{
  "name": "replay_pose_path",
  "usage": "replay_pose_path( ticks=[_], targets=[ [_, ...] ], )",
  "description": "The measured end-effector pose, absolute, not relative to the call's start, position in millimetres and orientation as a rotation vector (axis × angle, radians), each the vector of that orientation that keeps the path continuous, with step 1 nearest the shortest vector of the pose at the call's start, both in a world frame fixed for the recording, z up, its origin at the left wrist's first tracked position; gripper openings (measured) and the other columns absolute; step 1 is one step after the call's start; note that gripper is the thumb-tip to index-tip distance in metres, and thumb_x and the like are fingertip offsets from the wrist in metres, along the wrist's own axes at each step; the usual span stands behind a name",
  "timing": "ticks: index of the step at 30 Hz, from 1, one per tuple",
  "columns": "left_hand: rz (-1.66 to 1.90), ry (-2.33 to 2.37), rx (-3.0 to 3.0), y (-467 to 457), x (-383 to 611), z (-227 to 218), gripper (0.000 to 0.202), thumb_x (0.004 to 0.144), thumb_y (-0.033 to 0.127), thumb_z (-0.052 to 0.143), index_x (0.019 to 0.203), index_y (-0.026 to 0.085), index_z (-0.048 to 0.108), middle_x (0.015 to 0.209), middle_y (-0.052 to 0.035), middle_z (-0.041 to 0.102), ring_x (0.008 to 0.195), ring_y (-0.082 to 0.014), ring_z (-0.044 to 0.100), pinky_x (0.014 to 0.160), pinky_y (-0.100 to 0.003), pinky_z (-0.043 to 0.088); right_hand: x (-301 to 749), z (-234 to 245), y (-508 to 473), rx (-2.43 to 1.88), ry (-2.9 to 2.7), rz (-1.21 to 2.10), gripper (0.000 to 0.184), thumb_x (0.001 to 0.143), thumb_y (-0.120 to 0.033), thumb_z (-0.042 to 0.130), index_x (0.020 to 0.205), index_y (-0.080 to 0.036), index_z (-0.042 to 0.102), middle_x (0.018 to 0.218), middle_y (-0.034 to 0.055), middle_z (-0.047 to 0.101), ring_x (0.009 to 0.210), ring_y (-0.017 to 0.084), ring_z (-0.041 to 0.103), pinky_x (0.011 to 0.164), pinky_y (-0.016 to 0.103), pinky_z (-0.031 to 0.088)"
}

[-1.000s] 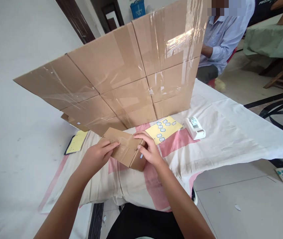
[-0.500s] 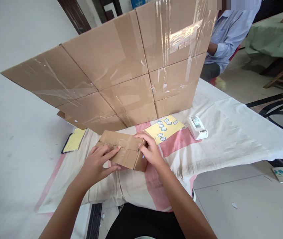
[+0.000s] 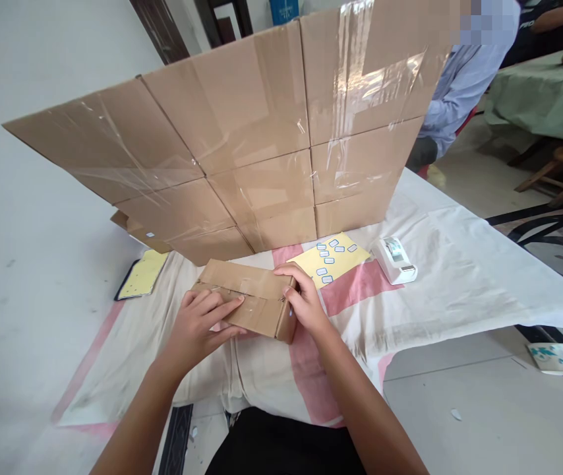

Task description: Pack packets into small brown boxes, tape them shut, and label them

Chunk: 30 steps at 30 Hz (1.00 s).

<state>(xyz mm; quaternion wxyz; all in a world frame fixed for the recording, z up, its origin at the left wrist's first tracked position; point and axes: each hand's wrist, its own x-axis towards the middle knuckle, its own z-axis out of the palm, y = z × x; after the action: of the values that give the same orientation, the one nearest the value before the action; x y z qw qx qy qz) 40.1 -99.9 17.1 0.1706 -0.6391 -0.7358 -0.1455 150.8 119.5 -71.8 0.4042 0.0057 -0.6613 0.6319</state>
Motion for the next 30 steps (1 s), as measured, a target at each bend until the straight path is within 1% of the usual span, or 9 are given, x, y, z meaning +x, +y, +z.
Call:
replay_pose_path(
  ticks=[6,11,17,20,23,25,27,29,30],
  targets=[
    [-0.413,-2.112,-1.756,-100.1,43.2,16.3,0.043,0.089,0.050,0.071,0.120,0.021,0.066,0.091,-0.0057,0.064,0.087,-0.0229,0.055,0.081,-0.039,0.039,150.4,-76.1,119.9,-0.018,-1.677,1.576,0.027,0.097,-0.043,0.055,0.117,-0.031,0.069,0.117,0.0056,0.067,0.114,0.028,0.060,0.102,0.045,0.046],
    [-0.323,-2.099,-1.673,-104.9,51.8,16.5,0.042,0.092,0.045,0.069,0.125,0.020,0.062,0.113,-0.0119,0.069,0.100,-0.0277,0.056,0.087,-0.043,0.040,150.6,-77.0,118.9,-0.043,-1.685,1.573,0.031,0.098,-0.048,0.056,0.121,-0.031,0.068,0.117,0.0061,0.067,0.113,0.028,0.061,0.099,0.043,0.048],
    [-0.370,-2.107,-1.633,-102.8,54.6,15.0,0.052,0.093,0.043,0.067,0.138,0.020,0.055,0.132,-0.0130,0.067,0.117,-0.0304,0.056,0.098,-0.045,0.039,153.7,-70.2,115.9,-0.075,-1.713,1.496,0.039,0.100,-0.049,0.050,0.132,-0.030,0.061,0.125,0.0083,0.063,0.117,0.029,0.059,0.103,0.049,0.046],
    [-0.393,-2.134,-1.674,-101.0,54.1,11.8,0.061,0.096,0.039,0.064,0.149,0.017,0.043,0.143,-0.0117,0.062,0.129,-0.0306,0.052,0.109,-0.046,0.034,156.1,-71.0,115.7,0.020,-1.777,1.313,0.053,0.099,-0.061,0.045,0.141,-0.031,0.053,0.138,0.0114,0.054,0.131,0.034,0.051,0.111,0.056,0.041],
    [-0.392,-2.148,-1.703,-104.1,51.9,6.6,0.065,0.097,0.037,0.062,0.154,0.018,0.038,0.147,-0.0093,0.060,0.137,-0.0308,0.047,0.115,-0.048,0.029,160.2,-73.4,113.5,0.176,-1.904,1.088,0.074,0.091,-0.078,0.040,0.149,-0.032,0.046,0.154,0.0125,0.035,0.143,0.040,0.039,0.116,0.063,0.034],
    [-0.387,-2.144,-1.704,-108.5,50.1,1.9,0.065,0.097,0.037,0.060,0.155,0.018,0.036,0.148,-0.0088,0.059,0.138,-0.0312,0.046,0.116,-0.049,0.027,165.2,-73.0,108.2,0.240,-1.975,0.973,0.086,0.084,-0.085,0.046,0.153,-0.033,0.040,0.158,0.0128,0.026,0.145,0.043,0.034,0.116,0.066,0.032],
    [-0.394,-2.106,-1.702,-112.7,49.5,-4.1,0.064,0.098,0.036,0.060,0.155,0.017,0.037,0.147,-0.0095,0.060,0.137,-0.0321,0.046,0.116,-0.050,0.027,172.4,-70.4,100.0,0.257,-2.039,0.855,0.091,0.078,-0.080,0.062,0.153,-0.034,0.038,0.157,0.0133,0.027,0.144,0.044,0.033,0.116,0.067,0.032],
    [-0.417,-2.033,-1.695,-114.7,51.8,-11.6,0.062,0.097,0.032,0.062,0.153,0.016,0.041,0.141,-0.0107,0.065,0.134,-0.0330,0.049,0.115,-0.052,0.028,182.7,-66.4,92.2,0.230,-2.079,0.753,0.084,0.074,-0.062,0.077,0.147,-0.035,0.044,0.152,0.0127,0.035,0.141,0.043,0.036,0.113,0.067,0.035],
    [-0.438,-1.981,-1.683,-114.6,54.2,-15.9,0.061,0.095,0.030,0.064,0.151,0.016,0.044,0.136,-0.0113,0.068,0.131,-0.0337,0.050,0.115,-0.053,0.028,189.9,-64.1,90.0,0.202,-2.076,0.721,0.078,0.072,-0.053,0.079,0.142,-0.034,0.048,0.148,0.0122,0.041,0.138,0.042,0.040,0.111,0.066,0.037]
  ],
)
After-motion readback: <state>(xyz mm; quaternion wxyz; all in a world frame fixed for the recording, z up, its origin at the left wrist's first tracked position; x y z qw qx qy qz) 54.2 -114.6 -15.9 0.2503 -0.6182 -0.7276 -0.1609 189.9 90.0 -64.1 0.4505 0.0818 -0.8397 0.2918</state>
